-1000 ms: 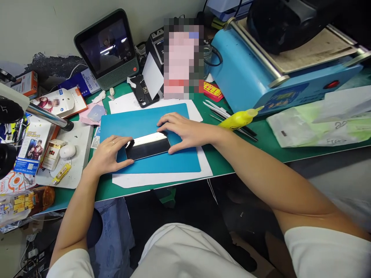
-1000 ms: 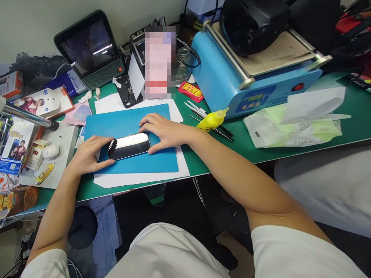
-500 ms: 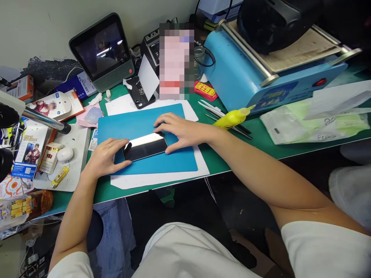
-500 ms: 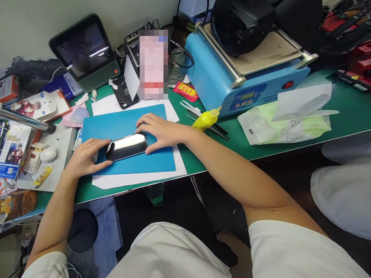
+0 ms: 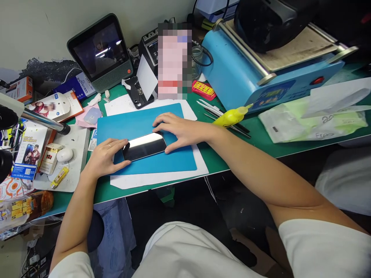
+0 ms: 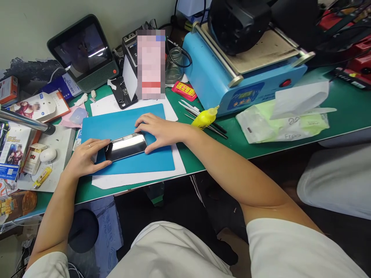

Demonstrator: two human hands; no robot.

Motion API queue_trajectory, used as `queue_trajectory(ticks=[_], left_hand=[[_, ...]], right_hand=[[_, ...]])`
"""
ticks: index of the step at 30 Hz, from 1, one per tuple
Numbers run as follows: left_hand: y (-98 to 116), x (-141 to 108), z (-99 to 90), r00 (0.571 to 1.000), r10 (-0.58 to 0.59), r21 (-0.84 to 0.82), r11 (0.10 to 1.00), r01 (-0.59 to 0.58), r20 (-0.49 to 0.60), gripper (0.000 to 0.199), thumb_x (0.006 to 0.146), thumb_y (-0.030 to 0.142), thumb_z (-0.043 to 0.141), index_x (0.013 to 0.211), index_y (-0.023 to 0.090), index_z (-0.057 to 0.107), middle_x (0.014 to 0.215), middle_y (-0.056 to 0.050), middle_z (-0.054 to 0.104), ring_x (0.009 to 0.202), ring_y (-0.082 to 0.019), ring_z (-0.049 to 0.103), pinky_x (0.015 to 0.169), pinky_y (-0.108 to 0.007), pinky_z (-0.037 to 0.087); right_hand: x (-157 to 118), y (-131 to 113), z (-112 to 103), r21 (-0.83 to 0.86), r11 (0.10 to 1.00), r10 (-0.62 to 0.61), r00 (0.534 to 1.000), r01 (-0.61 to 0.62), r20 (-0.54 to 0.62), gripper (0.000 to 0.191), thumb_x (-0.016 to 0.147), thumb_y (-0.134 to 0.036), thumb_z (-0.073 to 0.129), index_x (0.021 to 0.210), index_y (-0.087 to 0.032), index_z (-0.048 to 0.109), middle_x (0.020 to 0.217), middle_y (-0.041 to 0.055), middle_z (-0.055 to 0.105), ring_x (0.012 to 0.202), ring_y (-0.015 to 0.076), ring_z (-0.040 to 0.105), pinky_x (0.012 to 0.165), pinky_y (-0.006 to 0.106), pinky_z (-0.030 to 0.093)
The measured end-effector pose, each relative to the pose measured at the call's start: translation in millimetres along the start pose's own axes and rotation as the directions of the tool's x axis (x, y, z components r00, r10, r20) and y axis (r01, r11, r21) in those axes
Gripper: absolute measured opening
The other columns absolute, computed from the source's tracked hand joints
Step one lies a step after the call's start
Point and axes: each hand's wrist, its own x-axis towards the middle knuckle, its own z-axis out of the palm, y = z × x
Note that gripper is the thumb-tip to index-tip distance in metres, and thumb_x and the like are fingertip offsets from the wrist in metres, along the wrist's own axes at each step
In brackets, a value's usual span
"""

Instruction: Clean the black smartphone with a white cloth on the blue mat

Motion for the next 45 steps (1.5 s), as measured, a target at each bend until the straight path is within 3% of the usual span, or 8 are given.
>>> queue_trajectory(ticks=[8, 12, 17, 24, 28, 34, 39, 45], left_hand=[[1.1, 1.4, -1.4, 1.0, -0.026, -0.023, 0.999, 0.027, 0.017, 0.06, 0.095, 0.056, 0.072, 0.145, 0.023, 0.065, 0.138, -0.013, 0.076, 0.118, -0.033, 0.073, 0.101, -0.052, 0.06], [1.3, 1.8, -2.4, 1.0, -0.016, -0.042, 0.999, 0.017, 0.013, 0.057, 0.097, 0.051, 0.068, 0.146, 0.022, 0.064, 0.14, -0.013, 0.075, 0.116, -0.033, 0.073, 0.1, -0.051, 0.059], [-0.3, -1.3, -1.6, 0.999, -0.034, -0.049, 0.998, 0.033, -0.023, 0.054, 0.097, 0.039, 0.058, 0.149, 0.023, 0.061, 0.138, -0.012, 0.075, 0.115, -0.032, 0.071, 0.101, -0.052, 0.057], [0.5, -3.8, -4.1, 0.999, -0.042, -0.045, 0.998, 0.041, -0.025, 0.057, 0.089, 0.034, 0.054, 0.143, 0.019, 0.063, 0.132, -0.013, 0.075, 0.108, -0.032, 0.068, 0.095, -0.051, 0.055], [2.4, -2.9, -5.1, 0.995, -0.089, -0.036, 0.995, 0.091, 0.041, 0.062, 0.086, 0.038, 0.059, 0.145, 0.019, 0.062, 0.138, -0.014, 0.072, 0.112, -0.035, 0.065, 0.098, -0.053, 0.053], [2.7, -1.8, -5.3, 0.993, -0.084, -0.031, 0.996, 0.087, 0.078, 0.068, 0.092, 0.053, 0.069, 0.149, 0.019, 0.059, 0.142, -0.016, 0.068, 0.118, -0.036, 0.062, 0.102, -0.053, 0.052], [1.4, -1.5, -5.9, 0.993, -0.077, -0.036, 0.996, 0.08, 0.085, 0.074, 0.09, 0.066, 0.075, 0.146, 0.021, 0.061, 0.14, -0.016, 0.068, 0.117, -0.035, 0.063, 0.101, -0.051, 0.052], [0.6, -1.3, -3.6, 0.995, -0.064, -0.021, 0.998, 0.065, 0.071, 0.066, 0.093, 0.062, 0.073, 0.143, 0.021, 0.062, 0.136, -0.015, 0.07, 0.115, -0.034, 0.064, 0.1, -0.05, 0.052]], right_hand=[[0.6, -5.3, -4.6, 0.051, 0.998, 0.047, 0.998, -0.049, 0.03, 0.082, 0.081, -0.074, 0.078, 0.147, -0.027, 0.063, 0.151, 0.0148, 0.052, 0.149, 0.0426, 0.037, 0.123, 0.066, 0.037], [0.6, -9.3, -9.5, 0.121, 0.989, 0.078, 0.996, -0.083, 0.042, 0.071, 0.096, -0.073, 0.06, 0.148, -0.025, 0.063, 0.151, 0.0152, 0.054, 0.15, 0.0409, 0.037, 0.125, 0.066, 0.034], [2.1, -8.4, -5.5, 0.115, 0.99, 0.089, 0.996, -0.087, -0.018, 0.061, 0.107, -0.065, 0.042, 0.137, -0.021, 0.07, 0.145, 0.0162, 0.061, 0.145, 0.0377, 0.044, 0.123, 0.064, 0.034], [5.2, -4.8, 4.1, 0.05, 0.999, 0.02, 0.989, -0.013, -0.144, 0.051, 0.11, -0.055, 0.038, 0.127, -0.024, 0.074, 0.13, 0.0126, 0.071, 0.128, 0.0334, 0.057, 0.113, 0.057, 0.044], [6.0, -8.8, 4.3, 0.012, 1.0, 0.013, 0.988, -0.012, -0.157, 0.046, 0.109, -0.051, 0.041, 0.124, -0.023, 0.075, 0.125, 0.0134, 0.073, 0.122, 0.0339, 0.061, 0.108, 0.057, 0.048], [5.5, -10.3, 6.5, -0.03, 0.999, 0.018, 0.98, -0.024, -0.199, 0.042, 0.108, -0.046, 0.045, 0.124, -0.021, 0.075, 0.127, 0.0155, 0.073, 0.124, 0.0354, 0.061, 0.106, 0.059, 0.05], [5.0, -9.0, 6.7, -0.067, 0.998, -0.001, 0.976, -0.013, -0.217, 0.039, 0.105, -0.027, 0.042, 0.124, -0.022, 0.075, 0.129, 0.0142, 0.072, 0.125, 0.0334, 0.061, 0.106, 0.058, 0.052], [5.8, -7.7, 6.2, -0.08, 0.997, -0.021, 0.968, 0.0, -0.252, 0.039, 0.1, -0.02, 0.043, 0.118, -0.026, 0.077, 0.126, 0.0118, 0.072, 0.121, 0.0331, 0.062, 0.106, 0.06, 0.052]])
